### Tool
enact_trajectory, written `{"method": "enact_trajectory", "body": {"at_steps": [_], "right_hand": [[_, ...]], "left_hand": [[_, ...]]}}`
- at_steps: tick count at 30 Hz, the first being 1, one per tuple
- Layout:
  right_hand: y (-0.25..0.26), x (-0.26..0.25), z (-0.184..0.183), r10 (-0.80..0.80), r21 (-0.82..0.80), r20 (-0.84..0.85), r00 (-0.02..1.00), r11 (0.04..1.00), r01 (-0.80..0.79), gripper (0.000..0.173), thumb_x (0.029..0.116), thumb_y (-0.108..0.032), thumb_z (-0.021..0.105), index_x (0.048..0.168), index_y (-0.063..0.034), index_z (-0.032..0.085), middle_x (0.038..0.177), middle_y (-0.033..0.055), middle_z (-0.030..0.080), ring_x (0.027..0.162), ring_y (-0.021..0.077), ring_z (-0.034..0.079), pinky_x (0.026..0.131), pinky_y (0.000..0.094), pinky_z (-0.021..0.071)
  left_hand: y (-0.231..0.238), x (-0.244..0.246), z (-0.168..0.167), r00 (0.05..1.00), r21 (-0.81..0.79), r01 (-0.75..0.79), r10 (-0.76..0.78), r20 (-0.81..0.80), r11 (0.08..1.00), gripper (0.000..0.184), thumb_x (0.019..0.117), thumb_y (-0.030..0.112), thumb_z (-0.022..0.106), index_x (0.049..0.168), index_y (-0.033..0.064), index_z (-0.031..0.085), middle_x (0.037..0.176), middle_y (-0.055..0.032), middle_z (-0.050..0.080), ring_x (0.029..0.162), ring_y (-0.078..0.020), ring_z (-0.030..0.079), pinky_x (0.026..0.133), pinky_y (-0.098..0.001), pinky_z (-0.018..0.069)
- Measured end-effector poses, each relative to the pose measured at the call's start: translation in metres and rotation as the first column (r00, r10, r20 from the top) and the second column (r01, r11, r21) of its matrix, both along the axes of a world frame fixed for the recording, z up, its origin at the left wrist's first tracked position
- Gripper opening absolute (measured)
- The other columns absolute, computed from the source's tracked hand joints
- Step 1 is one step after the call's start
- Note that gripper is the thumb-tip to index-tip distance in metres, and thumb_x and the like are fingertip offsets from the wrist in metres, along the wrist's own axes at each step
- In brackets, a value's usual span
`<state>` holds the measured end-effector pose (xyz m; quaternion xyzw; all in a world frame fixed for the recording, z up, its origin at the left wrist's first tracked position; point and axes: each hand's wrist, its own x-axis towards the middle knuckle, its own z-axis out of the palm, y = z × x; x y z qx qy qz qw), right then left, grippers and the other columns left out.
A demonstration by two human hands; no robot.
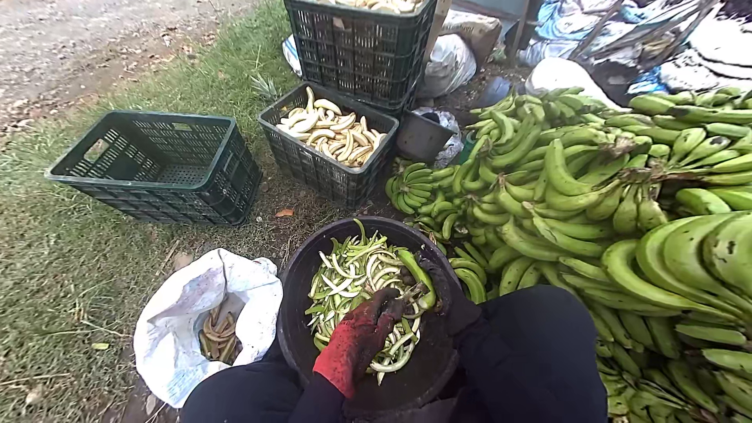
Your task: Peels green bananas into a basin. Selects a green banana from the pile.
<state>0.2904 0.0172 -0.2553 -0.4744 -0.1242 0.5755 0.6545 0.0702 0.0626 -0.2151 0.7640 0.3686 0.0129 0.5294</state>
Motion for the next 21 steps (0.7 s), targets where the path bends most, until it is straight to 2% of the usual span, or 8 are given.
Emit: {"method": "enact_trajectory", "body": {"at_steps": [4, 7, 11, 12, 14, 17, 19, 21], "right_hand": [[0.005, -0.006, 0.017, 0.072, -0.084, 0.020, 0.997, 0.994, -0.070, 0.040, 0.1107, -0.032, 0.037, 0.127, -0.0036, 0.060, 0.087, 0.0095, 0.069, 0.067, 0.0146, 0.066, 0.059, 0.0269, 0.0569], [0.005, -0.010, 0.013, 0.131, -0.021, 0.055, 0.990, 0.991, -0.130, 0.061, 0.1107, -0.046, 0.019, 0.131, -0.0029, 0.057, 0.088, 0.0107, 0.069, 0.068, 0.0173, 0.067, 0.061, 0.0308, 0.0587], [0.002, -0.034, 0.026, -0.003, -0.048, 0.309, 0.951, 0.999, 0.019, 0.067, 0.1109, -0.045, 0.012, 0.144, -0.0016, 0.051, 0.118, 0.0135, 0.068, 0.099, 0.0152, 0.067, 0.085, 0.0319, 0.0569], [0.001, -0.046, 0.033, -0.065, -0.045, 0.361, 0.930, 0.995, 0.087, 0.061, 0.1123, -0.040, 0.016, 0.148, -0.0021, 0.046, 0.135, 0.0142, 0.062, 0.117, 0.0147, 0.062, 0.100, 0.0314, 0.0516], [0.002, -0.068, 0.038, -0.184, -0.049, 0.415, 0.891, 0.974, 0.223, 0.053, 0.1128, -0.034, 0.022, 0.149, -0.0016, 0.044, 0.142, 0.0149, 0.056, 0.125, 0.0156, 0.058, 0.106, 0.0322, 0.0475], [0.006, -0.084, -0.013, -0.148, -0.186, 0.392, 0.908, 0.954, 0.236, 0.053, 0.1122, -0.041, 0.027, 0.134, -0.0051, 0.060, 0.106, 0.0130, 0.069, 0.084, 0.0191, 0.067, 0.075, 0.0381, 0.0568], [0.002, -0.087, -0.027, -0.077, -0.217, 0.249, 0.965, 0.967, 0.133, 0.052, 0.1120, -0.042, 0.028, 0.137, -0.0076, 0.059, 0.093, 0.0110, 0.067, 0.069, 0.0192, 0.063, 0.061, 0.0351, 0.0547], [0.001, -0.077, -0.020, -0.061, -0.265, 0.159, 0.985, 0.959, 0.102, 0.045, 0.1115, -0.039, 0.036, 0.136, -0.0073, 0.056, 0.088, 0.0100, 0.064, 0.065, 0.0194, 0.062, 0.056, 0.0342, 0.0543]], "left_hand": [[0.004, 0.003, 0.004, 0.998, 0.038, 0.059, -0.058, -0.016, 0.998, 0.045, 0.1060, 0.055, 0.044, 0.146, 0.0356, 0.054, 0.119, 0.0022, 0.071, 0.096, -0.0120, 0.072, 0.088, -0.0421, 0.0605], [0.008, 0.004, -0.003, 0.999, 0.084, 0.050, -0.049, -0.018, 0.995, 0.044, 0.1062, 0.052, 0.046, 0.146, 0.0338, 0.055, 0.123, 0.0009, 0.070, 0.104, -0.0126, 0.070, 0.094, -0.0433, 0.0580], [0.016, 0.005, -0.019, 0.997, 0.294, 0.005, 0.018, -0.075, 0.956, 0.044, 0.1035, 0.042, 0.051, 0.146, 0.0307, 0.056, 0.129, -0.0045, 0.068, 0.121, -0.0202, 0.064, 0.108, -0.0474, 0.0495], [0.017, 0.006, -0.022, 0.995, 0.361, -0.025, 0.056, -0.077, 0.932, 0.045, 0.1020, 0.041, 0.054, 0.146, 0.0307, 0.056, 0.128, -0.0066, 0.069, 0.120, -0.0231, 0.064, 0.108, -0.0488, 0.0492], [0.020, 0.011, -0.024, 0.980, 0.482, -0.096, 0.166, -0.106, 0.871, 0.049, 0.0979, 0.040, 0.061, 0.146, 0.0312, 0.057, 0.122, -0.0122, 0.069, 0.113, -0.0309, 0.067, 0.100, -0.0529, 0.0521], [0.035, 0.013, -0.023, 0.900, 0.588, -0.284, 0.422, -0.109, 0.757, 0.054, 0.0949, 0.044, 0.063, 0.145, 0.0243, 0.059, 0.120, -0.0218, 0.069, 0.106, -0.0412, 0.068, 0.091, -0.0589, 0.0539], [0.049, 0.007, -0.021, 0.845, 0.559, -0.405, 0.530, -0.074, 0.724, 0.055, 0.0968, 0.039, 0.061, 0.148, 0.0207, 0.056, 0.125, -0.0213, 0.067, 0.112, -0.0395, 0.067, 0.097, -0.0578, 0.0524], [0.049, 0.002, -0.015, 0.873, 0.470, -0.425, 0.488, -0.013, 0.773, 0.052, 0.0998, 0.034, 0.058, 0.150, 0.0208, 0.053, 0.128, -0.0168, 0.067, 0.118, -0.0326, 0.065, 0.104, -0.0533, 0.0498]]}}
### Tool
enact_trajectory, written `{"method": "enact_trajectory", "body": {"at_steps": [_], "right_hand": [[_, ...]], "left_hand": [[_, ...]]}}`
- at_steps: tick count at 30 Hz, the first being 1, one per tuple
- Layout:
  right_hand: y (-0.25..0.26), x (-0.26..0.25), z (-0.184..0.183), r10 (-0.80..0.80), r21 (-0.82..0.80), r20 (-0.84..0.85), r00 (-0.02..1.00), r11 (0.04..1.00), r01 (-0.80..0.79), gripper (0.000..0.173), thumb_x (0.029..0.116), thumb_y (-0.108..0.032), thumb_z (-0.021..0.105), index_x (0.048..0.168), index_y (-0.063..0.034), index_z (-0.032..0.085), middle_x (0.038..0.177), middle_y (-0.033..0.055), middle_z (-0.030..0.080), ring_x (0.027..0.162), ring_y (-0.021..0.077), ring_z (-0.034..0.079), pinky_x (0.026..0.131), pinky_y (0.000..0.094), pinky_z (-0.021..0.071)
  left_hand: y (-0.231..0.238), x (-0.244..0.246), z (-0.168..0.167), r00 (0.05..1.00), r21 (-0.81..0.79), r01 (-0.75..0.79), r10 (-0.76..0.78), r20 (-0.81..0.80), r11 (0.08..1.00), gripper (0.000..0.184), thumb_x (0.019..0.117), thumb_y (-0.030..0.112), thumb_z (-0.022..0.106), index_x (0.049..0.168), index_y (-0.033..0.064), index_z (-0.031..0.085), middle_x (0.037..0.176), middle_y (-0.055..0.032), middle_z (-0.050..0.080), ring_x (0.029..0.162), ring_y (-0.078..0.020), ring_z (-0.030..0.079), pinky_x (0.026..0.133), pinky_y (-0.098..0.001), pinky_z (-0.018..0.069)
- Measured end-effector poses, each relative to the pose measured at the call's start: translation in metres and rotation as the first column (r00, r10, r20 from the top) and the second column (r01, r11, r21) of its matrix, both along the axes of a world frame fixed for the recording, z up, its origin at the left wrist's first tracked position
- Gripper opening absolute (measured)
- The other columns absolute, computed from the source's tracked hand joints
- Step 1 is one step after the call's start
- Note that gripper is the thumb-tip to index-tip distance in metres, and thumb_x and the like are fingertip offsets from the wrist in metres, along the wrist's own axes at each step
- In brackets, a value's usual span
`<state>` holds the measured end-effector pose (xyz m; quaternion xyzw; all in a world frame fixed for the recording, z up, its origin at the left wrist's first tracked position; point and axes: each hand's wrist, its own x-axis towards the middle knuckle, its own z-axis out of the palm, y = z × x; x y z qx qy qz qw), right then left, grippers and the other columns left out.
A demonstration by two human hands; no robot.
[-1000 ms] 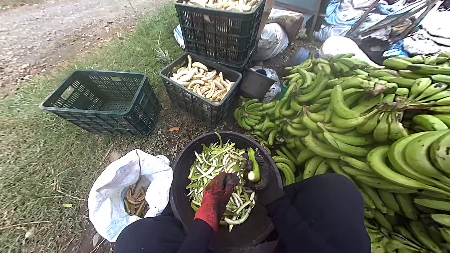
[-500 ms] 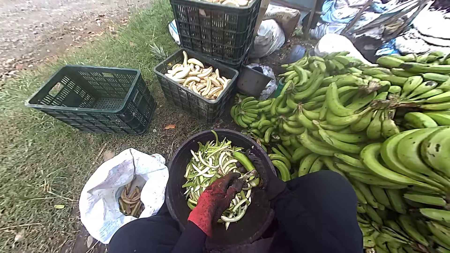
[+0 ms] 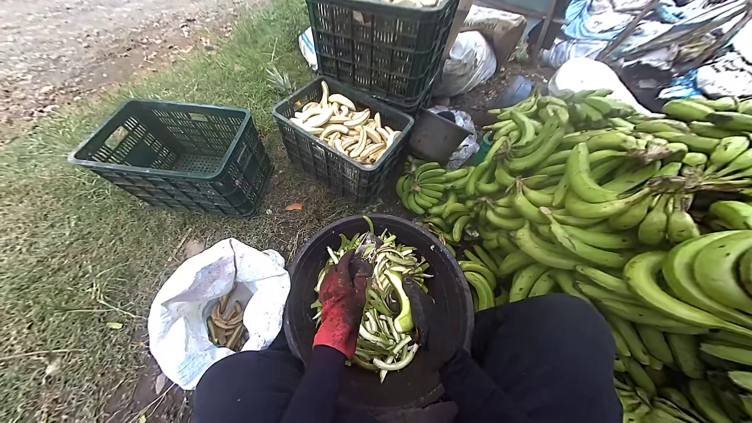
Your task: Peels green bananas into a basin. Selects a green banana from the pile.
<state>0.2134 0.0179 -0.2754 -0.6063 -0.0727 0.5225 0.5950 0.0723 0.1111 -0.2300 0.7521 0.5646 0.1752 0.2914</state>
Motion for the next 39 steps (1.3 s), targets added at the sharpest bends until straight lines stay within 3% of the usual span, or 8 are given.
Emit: {"method": "enact_trajectory", "body": {"at_steps": [7, 11, 14, 17, 22, 31, 36, 39], "right_hand": [[0.018, 0.039, 0.068, -0.065, 0.144, -0.016, 0.998, 0.987, 0.066, 0.036, 0.1130, -0.022, 0.028, 0.124, -0.0006, 0.055, 0.082, 0.0050, 0.061, 0.064, 0.0100, 0.058, 0.058, 0.0219, 0.0495], [0.013, 0.025, 0.041, 0.092, 0.322, -0.280, 0.956, 0.947, 0.003, 0.042, 0.1127, -0.032, 0.024, 0.119, -0.0052, 0.056, 0.082, 0.0074, 0.066, 0.064, 0.0137, 0.065, 0.054, 0.0282, 0.0552], [0.003, 0.015, 0.023, 0.258, 0.222, -0.534, 0.805, 0.962, -0.161, 0.052, 0.1104, -0.047, 0.023, 0.114, -0.0080, 0.058, 0.081, 0.0107, 0.067, 0.057, 0.0164, 0.065, 0.045, 0.0270, 0.0538], [-0.008, 0.012, 0.014, 0.344, 0.170, -0.548, 0.763, 0.938, -0.301, 0.063, 0.1068, -0.061, 0.019, 0.124, -0.0127, 0.055, 0.082, 0.0090, 0.066, 0.055, 0.0153, 0.063, 0.042, 0.0264, 0.0522], [0.007, 0.024, 0.020, 0.103, 0.181, 0.019, 0.994, 0.978, -0.105, 0.038, 0.1117, -0.031, 0.036, 0.140, -0.0083, 0.049, 0.100, 0.0058, 0.066, 0.079, 0.0109, 0.066, 0.064, 0.0271, 0.0574], [0.037, 0.038, 0.035, -0.351, 0.173, 0.555, 0.755, 0.936, 0.307, 0.050, 0.1097, -0.023, 0.043, 0.151, 0.0038, 0.040, 0.149, 0.0208, 0.050, 0.134, 0.0170, 0.051, 0.113, 0.0300, 0.0400], [0.029, 0.024, 0.046, -0.179, 0.230, 0.306, 0.935, 0.967, 0.110, 0.043, 0.1106, -0.020, 0.040, 0.148, 0.0004, 0.045, 0.135, 0.0125, 0.059, 0.115, 0.0072, 0.058, 0.098, 0.0227, 0.0490], [0.012, 0.014, 0.036, 0.316, 0.239, -0.017, 0.948, 0.922, -0.303, 0.035, 0.1114, -0.030, 0.035, 0.129, -0.0068, 0.054, 0.098, 0.0055, 0.067, 0.079, 0.0119, 0.066, 0.068, 0.0287, 0.0574]], "left_hand": [[-0.044, -0.005, 0.017, 0.876, -0.477, 0.445, -0.259, 0.406, 0.758, 0.042, 0.1049, 0.053, 0.049, 0.139, 0.0320, 0.061, 0.111, 0.0009, 0.073, 0.086, -0.0142, 0.073, 0.077, -0.0400, 0.0635], [-0.034, -0.005, 0.013, 0.934, -0.205, 0.358, -0.351, 0.071, 0.911, 0.043, 0.1032, 0.042, 0.053, 0.144, 0.0282, 0.059, 0.125, -0.0037, 0.069, 0.113, -0.0184, 0.067, 0.101, -0.0445, 0.0544], [-0.012, -0.005, 0.005, 0.975, 0.182, 0.187, -0.159, -0.157, 0.965, 0.050, 0.0945, 0.046, 0.062, 0.138, 0.0218, 0.065, 0.117, -0.0202, 0.070, 0.106, -0.0409, 0.068, 0.091, -0.0604, 0.0531], [0.001, -0.007, 0.012, 0.994, 0.174, 0.055, -0.038, -0.100, 0.983, 0.053, 0.0967, 0.045, 0.060, 0.143, 0.0204, 0.060, 0.123, -0.0200, 0.068, 0.111, -0.0386, 0.067, 0.097, -0.0572, 0.0523], [-0.034, -0.006, 0.019, 0.966, -0.198, 0.244, -0.221, 0.130, 0.949, 0.045, 0.1036, 0.044, 0.054, 0.146, 0.0294, 0.056, 0.130, -0.0029, 0.068, 0.117, -0.0172, 0.066, 0.105, -0.0461, 0.0526], [-0.059, -0.001, 0.026, 0.956, -0.299, 0.278, -0.231, 0.182, 0.913, 0.047, 0.1054, 0.048, 0.049, 0.147, 0.0278, 0.055, 0.132, -0.0010, 0.067, 0.118, -0.0128, 0.065, 0.105, -0.0419, 0.0522], [-0.040, 0.002, 0.016, 0.974, -0.199, 0.226, -0.216, 0.071, 0.954, 0.047, 0.1057, 0.046, 0.047, 0.149, 0.0292, 0.053, 0.133, -0.0050, 0.067, 0.120, -0.0207, 0.065, 0.106, -0.0471, 0.0506], [-0.015, 0.002, 0.013, 0.985, -0.004, 0.164, -0.164, -0.055, 0.987, 0.048, 0.1020, 0.038, 0.052, 0.148, 0.0245, 0.055, 0.127, -0.0154, 0.068, 0.116, -0.0338, 0.066, 0.102, -0.0548, 0.0508]]}}
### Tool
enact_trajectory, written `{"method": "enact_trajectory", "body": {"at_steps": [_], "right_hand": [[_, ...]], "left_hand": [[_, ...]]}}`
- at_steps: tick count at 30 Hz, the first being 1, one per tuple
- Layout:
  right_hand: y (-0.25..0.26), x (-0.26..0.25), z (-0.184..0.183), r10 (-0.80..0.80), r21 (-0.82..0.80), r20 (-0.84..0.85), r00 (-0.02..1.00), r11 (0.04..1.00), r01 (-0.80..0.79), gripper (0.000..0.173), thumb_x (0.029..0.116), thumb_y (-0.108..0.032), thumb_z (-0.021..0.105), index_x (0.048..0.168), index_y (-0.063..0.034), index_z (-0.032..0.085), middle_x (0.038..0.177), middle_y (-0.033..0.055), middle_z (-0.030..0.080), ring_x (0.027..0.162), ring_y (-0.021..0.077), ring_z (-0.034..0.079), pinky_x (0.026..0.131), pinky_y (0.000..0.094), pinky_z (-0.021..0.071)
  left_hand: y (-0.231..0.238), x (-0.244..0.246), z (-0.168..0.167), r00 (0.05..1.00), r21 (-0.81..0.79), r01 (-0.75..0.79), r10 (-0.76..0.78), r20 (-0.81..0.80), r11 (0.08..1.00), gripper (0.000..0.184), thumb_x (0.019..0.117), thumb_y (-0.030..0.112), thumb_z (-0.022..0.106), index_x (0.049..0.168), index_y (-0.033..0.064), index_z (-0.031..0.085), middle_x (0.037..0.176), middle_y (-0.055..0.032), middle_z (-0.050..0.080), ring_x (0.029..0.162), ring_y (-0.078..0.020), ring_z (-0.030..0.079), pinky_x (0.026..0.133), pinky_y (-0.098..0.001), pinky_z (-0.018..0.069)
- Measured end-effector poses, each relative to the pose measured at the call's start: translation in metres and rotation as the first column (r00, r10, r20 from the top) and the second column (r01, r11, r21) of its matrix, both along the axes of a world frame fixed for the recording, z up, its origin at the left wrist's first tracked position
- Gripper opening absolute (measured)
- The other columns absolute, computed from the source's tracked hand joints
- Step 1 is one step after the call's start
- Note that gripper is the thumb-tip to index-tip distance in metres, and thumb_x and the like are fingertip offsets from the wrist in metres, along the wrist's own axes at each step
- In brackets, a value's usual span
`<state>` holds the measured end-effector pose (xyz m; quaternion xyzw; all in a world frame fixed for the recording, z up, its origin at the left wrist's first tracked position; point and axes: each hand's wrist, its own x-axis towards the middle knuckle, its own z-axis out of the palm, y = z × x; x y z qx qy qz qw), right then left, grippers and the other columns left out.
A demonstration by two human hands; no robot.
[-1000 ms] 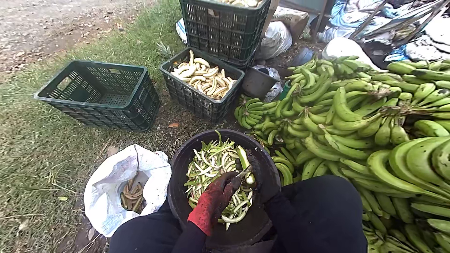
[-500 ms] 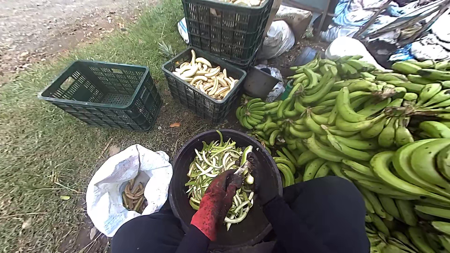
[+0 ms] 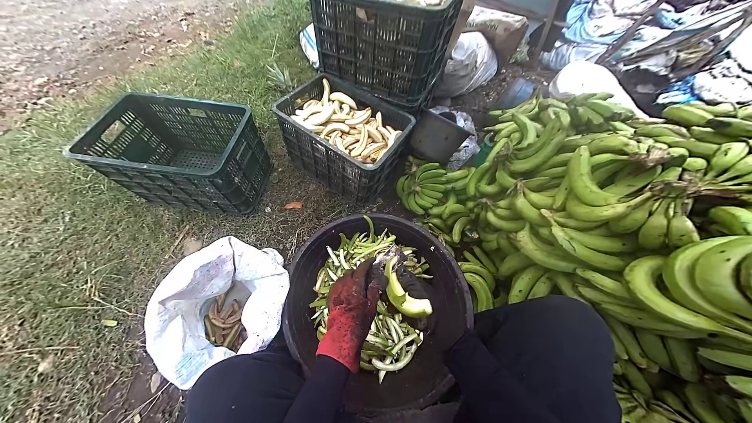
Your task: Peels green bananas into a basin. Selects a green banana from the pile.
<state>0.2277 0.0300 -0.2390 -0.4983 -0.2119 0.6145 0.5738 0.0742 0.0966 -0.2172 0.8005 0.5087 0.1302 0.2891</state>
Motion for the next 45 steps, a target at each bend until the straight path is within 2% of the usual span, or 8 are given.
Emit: {"method": "enact_trajectory", "body": {"at_steps": [3, 8, 13, 21, 27, 35, 40, 45], "right_hand": [[-0.008, 0.007, -0.014, 0.290, -0.117, 0.199, 0.936, 0.956, -0.271, 0.048, 0.1079, -0.035, 0.041, 0.146, -0.0067, 0.049, 0.113, 0.0089, 0.068, 0.096, 0.0144, 0.067, 0.086, 0.0343, 0.0574], [0.006, 0.015, -0.010, -0.228, -0.033, 0.300, 0.926, 0.968, 0.249, 0.041, 0.1117, -0.023, 0.034, 0.144, -0.0023, 0.048, 0.128, 0.0102, 0.062, 0.109, 0.0076, 0.061, 0.094, 0.0250, 0.0513], [0.041, 0.019, 0.000, -0.676, -0.063, 0.101, 0.730, 0.727, 0.683, 0.042, 0.1124, -0.030, 0.034, 0.134, 0.0003, 0.052, 0.109, 0.0156, 0.064, 0.092, 0.0192, 0.065, 0.079, 0.0368, 0.0577], [0.052, 0.005, 0.003, -0.646, -0.121, 0.461, 0.608, 0.634, 0.764, 0.046, 0.1118, -0.035, 0.036, 0.130, 0.0016, 0.055, 0.114, 0.0186, 0.062, 0.099, 0.0218, 0.062, 0.088, 0.0404, 0.0531], [0.022, 0.011, -0.014, -0.066, 0.045, 0.457, 0.887, 0.998, 0.051, 0.044, 0.1107, -0.026, 0.036, 0.141, 0.0009, 0.053, 0.130, 0.0122, 0.063, 0.116, 0.0081, 0.060, 0.103, 0.0266, 0.0484], [-0.001, 0.035, 0.011, 0.677, -0.271, 0.390, 0.624, 0.732, -0.625, 0.034, 0.1060, -0.036, 0.048, 0.123, -0.0090, 0.060, 0.097, 0.0015, 0.064, 0.084, 0.0074, 0.061, 0.076, 0.0301, 0.0521], [0.000, 0.033, -0.025, -0.002, -0.137, 0.262, 0.965, 0.990, 0.039, 0.041, 0.1108, -0.033, 0.038, 0.131, -0.0050, 0.059, 0.106, 0.0082, 0.069, 0.091, 0.0131, 0.067, 0.081, 0.0316, 0.0580], [0.026, 0.027, -0.018, -0.578, -0.142, -0.225, 0.784, 0.816, 0.561, 0.042, 0.1106, -0.035, 0.025, 0.115, -0.0059, 0.055, 0.086, 0.0081, 0.064, 0.073, 0.0158, 0.065, 0.063, 0.0339, 0.0559]], "left_hand": [[0.016, -0.005, -0.004, 0.994, 0.030, -0.087, 0.084, 0.073, 0.996, 0.047, 0.1029, 0.037, 0.052, 0.147, 0.0221, 0.056, 0.125, -0.0149, 0.069, 0.116, -0.0316, 0.066, 0.103, -0.0524, 0.0508], [-0.012, 0.002, -0.003, 0.986, -0.002, 0.069, -0.068, 0.154, 0.998, 0.045, 0.1031, 0.038, 0.053, 0.146, 0.0234, 0.058, 0.126, -0.0090, 0.070, 0.117, -0.0243, 0.066, 0.105, -0.0480, 0.0513], [-0.034, 0.009, -0.001, 0.985, 0.116, 0.139, -0.150, 0.089, 0.984, 0.049, 0.0995, 0.046, 0.054, 0.141, 0.0228, 0.062, 0.113, -0.0142, 0.072, 0.101, -0.0326, 0.071, 0.089, -0.0531, 0.0567], [-0.027, 0.012, -0.001, 0.998, 0.127, 0.024, -0.031, 0.053, 0.992, 0.051, 0.0989, 0.047, 0.055, 0.141, 0.0203, 0.062, 0.112, -0.0167, 0.072, 0.099, -0.0355, 0.071, 0.087, -0.0551, 0.0568], [0.016, -0.002, -0.008, 0.998, -0.019, 0.065, -0.065, 0.003, 0.998, 0.043, 0.1060, 0.036, 0.045, 0.146, 0.0279, 0.058, 0.127, -0.0088, 0.070, 0.118, -0.0268, 0.067, 0.104, -0.0511, 0.0507], [0.020, -0.002, -0.026, 0.987, -0.034, 0.111, -0.115, -0.111, 0.993, 0.045, 0.1070, 0.045, 0.041, 0.145, 0.0293, 0.059, 0.125, -0.0082, 0.071, 0.117, -0.0274, 0.067, 0.102, -0.0525, 0.0507], [0.003, 0.006, -0.020, 0.990, 0.014, 0.137, -0.137, 0.021, 0.990, 0.046, 0.1069, 0.048, 0.042, 0.144, 0.0282, 0.059, 0.121, -0.0065, 0.072, 0.112, -0.0239, 0.069, 0.101, -0.0494, 0.0533], [-0.023, 0.010, -0.021, 0.956, 0.337, 0.227, -0.275, 0.103, 0.914, 0.047, 0.0999, 0.051, 0.053, 0.136, 0.0254, 0.067, 0.105, -0.0121, 0.074, 0.094, -0.0312, 0.072, 0.083, -0.0536, 0.0579]]}}
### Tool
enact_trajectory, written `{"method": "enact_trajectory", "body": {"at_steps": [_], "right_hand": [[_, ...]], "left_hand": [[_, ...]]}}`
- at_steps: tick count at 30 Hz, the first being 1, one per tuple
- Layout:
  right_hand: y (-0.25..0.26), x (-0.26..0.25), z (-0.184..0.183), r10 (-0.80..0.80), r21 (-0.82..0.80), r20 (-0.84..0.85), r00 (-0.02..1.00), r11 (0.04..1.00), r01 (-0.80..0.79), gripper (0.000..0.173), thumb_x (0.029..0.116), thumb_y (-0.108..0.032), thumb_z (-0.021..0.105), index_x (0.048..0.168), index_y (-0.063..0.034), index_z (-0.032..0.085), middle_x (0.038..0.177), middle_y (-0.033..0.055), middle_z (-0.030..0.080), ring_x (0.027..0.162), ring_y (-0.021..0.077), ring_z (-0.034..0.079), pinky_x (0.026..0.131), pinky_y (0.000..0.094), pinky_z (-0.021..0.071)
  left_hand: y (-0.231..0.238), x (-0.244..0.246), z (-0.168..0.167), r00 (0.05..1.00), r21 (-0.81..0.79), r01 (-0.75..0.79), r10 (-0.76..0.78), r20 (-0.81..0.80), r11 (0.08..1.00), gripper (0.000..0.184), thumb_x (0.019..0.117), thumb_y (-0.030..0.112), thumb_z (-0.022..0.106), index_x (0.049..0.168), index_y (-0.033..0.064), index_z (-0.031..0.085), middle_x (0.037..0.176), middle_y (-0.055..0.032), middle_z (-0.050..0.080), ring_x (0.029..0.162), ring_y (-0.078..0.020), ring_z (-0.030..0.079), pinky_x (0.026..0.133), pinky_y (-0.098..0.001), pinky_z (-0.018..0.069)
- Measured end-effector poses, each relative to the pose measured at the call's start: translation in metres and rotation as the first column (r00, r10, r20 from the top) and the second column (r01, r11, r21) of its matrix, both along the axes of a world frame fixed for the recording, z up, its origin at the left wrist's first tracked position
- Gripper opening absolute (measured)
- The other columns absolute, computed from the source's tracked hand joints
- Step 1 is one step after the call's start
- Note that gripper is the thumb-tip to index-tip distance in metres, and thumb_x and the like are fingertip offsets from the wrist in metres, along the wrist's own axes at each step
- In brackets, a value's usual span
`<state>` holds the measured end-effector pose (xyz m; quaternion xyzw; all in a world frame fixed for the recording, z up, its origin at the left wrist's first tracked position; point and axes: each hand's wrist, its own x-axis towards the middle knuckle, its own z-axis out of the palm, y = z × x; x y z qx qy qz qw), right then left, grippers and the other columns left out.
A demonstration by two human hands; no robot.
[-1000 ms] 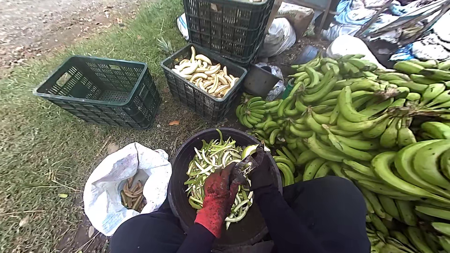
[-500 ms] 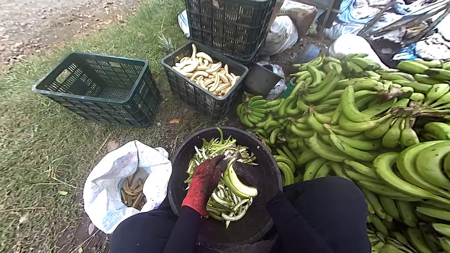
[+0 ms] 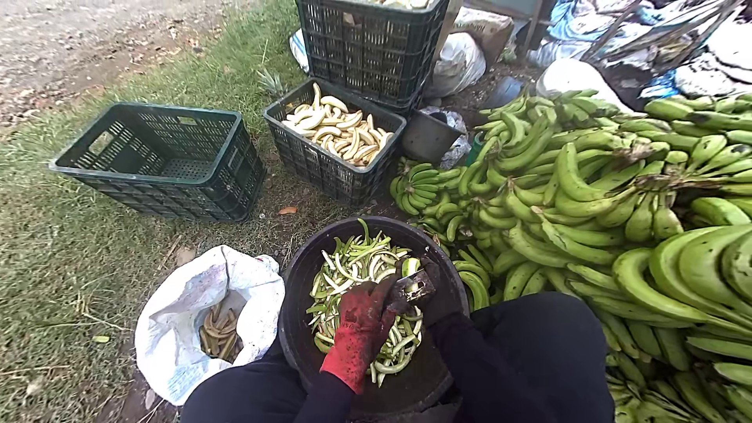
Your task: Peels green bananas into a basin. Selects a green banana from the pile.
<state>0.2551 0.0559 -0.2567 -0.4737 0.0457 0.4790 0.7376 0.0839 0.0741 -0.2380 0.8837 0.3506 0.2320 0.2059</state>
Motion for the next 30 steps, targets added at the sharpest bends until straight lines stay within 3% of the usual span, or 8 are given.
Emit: {"method": "enact_trajectory", "body": {"at_steps": [3, 9, 11, 16, 20, 23, 27, 30], "right_hand": [[0.003, -0.006, 0.001, -0.090, 0.112, -0.004, 0.996, 0.990, 0.090, 0.047, 0.1112, -0.036, 0.022, 0.119, -0.0025, 0.055, 0.091, 0.0103, 0.065, 0.077, 0.0176, 0.065, 0.067, 0.0330, 0.0567], [0.012, -0.023, 0.052, -0.215, -0.013, -0.199, 0.956, 0.976, 0.217, 0.042, 0.1105, -0.040, 0.022, 0.109, -0.0098, 0.051, 0.084, 0.0058, 0.059, 0.071, 0.0148, 0.061, 0.061, 0.0320, 0.0535], [0.018, -0.026, 0.050, -0.230, -0.071, -0.111, 0.967, 0.972, 0.223, 0.042, 0.1112, -0.033, 0.024, 0.122, -0.0024, 0.051, 0.096, 0.0124, 0.058, 0.080, 0.0198, 0.059, 0.069, 0.0381, 0.0515], [0.008, -0.038, 0.022, 0.080, -0.039, 0.387, 0.919, 0.997, -0.070, 0.039, 0.1116, -0.018, 0.026, 0.125, 0.0016, 0.057, 0.104, 0.0077, 0.064, 0.091, 0.0079, 0.062, 0.083, 0.0255, 0.0533], [-0.001, -0.034, 0.012, 0.379, -0.177, 0.597, 0.707, 0.922, -0.345, 0.044, 0.1111, -0.017, 0.024, 0.137, 0.0034, 0.053, 0.119, 0.0109, 0.063, 0.105, 0.0061, 0.059, 0.095, 0.0226, 0.0490], [-0.004, -0.029, 0.020, 0.497, -0.329, 0.645, 0.580, 0.866, -0.376, 0.047, 0.1121, -0.019, 0.028, 0.150, 0.0026, 0.044, 0.150, 0.0187, 0.050, 0.136, 0.0158, 0.049, 0.115, 0.0309, 0.0368], [-0.010, -0.033, 0.016, 0.469, -0.315, 0.707, 0.529, 0.879, -0.357, 0.047, 0.1106, -0.017, 0.031, 0.150, 0.0067, 0.042, 0.152, 0.0222, 0.047, 0.141, 0.0193, 0.046, 0.119, 0.0311, 0.0321], [-0.024, -0.033, 0.018, 0.622, -0.365, 0.682, 0.384, 0.745, -0.558, 0.050, 0.1099, -0.028, 0.035, 0.150, -0.0015, 0.047, 0.147, 0.0148, 0.055, 0.132, 0.0147, 0.055, 0.114, 0.0326, 0.0420]], "left_hand": [[-0.002, -0.001, -0.001, 0.998, 0.074, -0.038, 0.034, 0.053, 0.997, 0.051, 0.0982, 0.059, 0.052, 0.131, 0.0237, 0.070, 0.104, -0.0130, 0.074, 0.094, -0.0327, 0.072, 0.084, -0.0554, 0.0570], [0.001, 0.003, -0.002, 0.979, 0.132, -0.150, 0.129, 0.157, 0.980, 0.057, 0.0991, 0.062, 0.045, 0.127, 0.0206, 0.072, 0.102, -0.0151, 0.074, 0.092, -0.0329, 0.072, 0.081, -0.0542, 0.0575], [0.003, 0.005, 0.002, 0.981, 0.103, -0.155, 0.141, 0.133, 0.983, 0.051, 0.0983, 0.053, 0.049, 0.129, 0.0191, 0.072, 0.103, -0.0166, 0.074, 0.092, -0.0349, 0.073, 0.080, -0.0551, 0.0578], [0.022, 0.000, 0.013, 0.986, -0.177, -0.163, 0.153, -0.068, 0.970, 0.041, 0.1038, 0.032, 0.048, 0.142, 0.0242, 0.063, 0.117, -0.0150, 0.072, 0.105, -0.0348, 0.070, 0.091, -0.0557, 0.0553], [0.030, -0.005, 0.004, 0.975, -0.280, -0.214, 0.185, -0.126, 0.936, 0.041, 0.1071, 0.035, 0.044, 0.144, 0.0280, 0.060, 0.122, -0.0115, 0.071, 0.113, -0.0301, 0.068, 0.099, -0.0526, 0.0524], [0.027, -0.003, 0.010, 0.955, -0.306, -0.257, 0.192, -0.227, 0.917, 0.045, 0.1050, 0.033, 0.047, 0.149, 0.0284, 0.056, 0.125, -0.0159, 0.069, 0.113, -0.0354, 0.067, 0.098, -0.0550, 0.0522], [0.026, -0.001, 0.007, 0.957, -0.336, -0.259, 0.194, -0.214, 0.906, 0.043, 0.1065, 0.033, 0.045, 0.147, 0.0278, 0.057, 0.127, -0.0142, 0.069, 0.116, -0.0330, 0.066, 0.101, -0.0527, 0.0515], [0.035, -0.009, -0.003, 0.962, -0.495, -0.272, 0.236, -0.135, 0.826, 0.044, 0.1104, 0.040, 0.037, 0.145, 0.0244, 0.058, 0.131, -0.0085, 0.068, 0.121, -0.0241, 0.065, 0.106, -0.0499, 0.0501]]}}
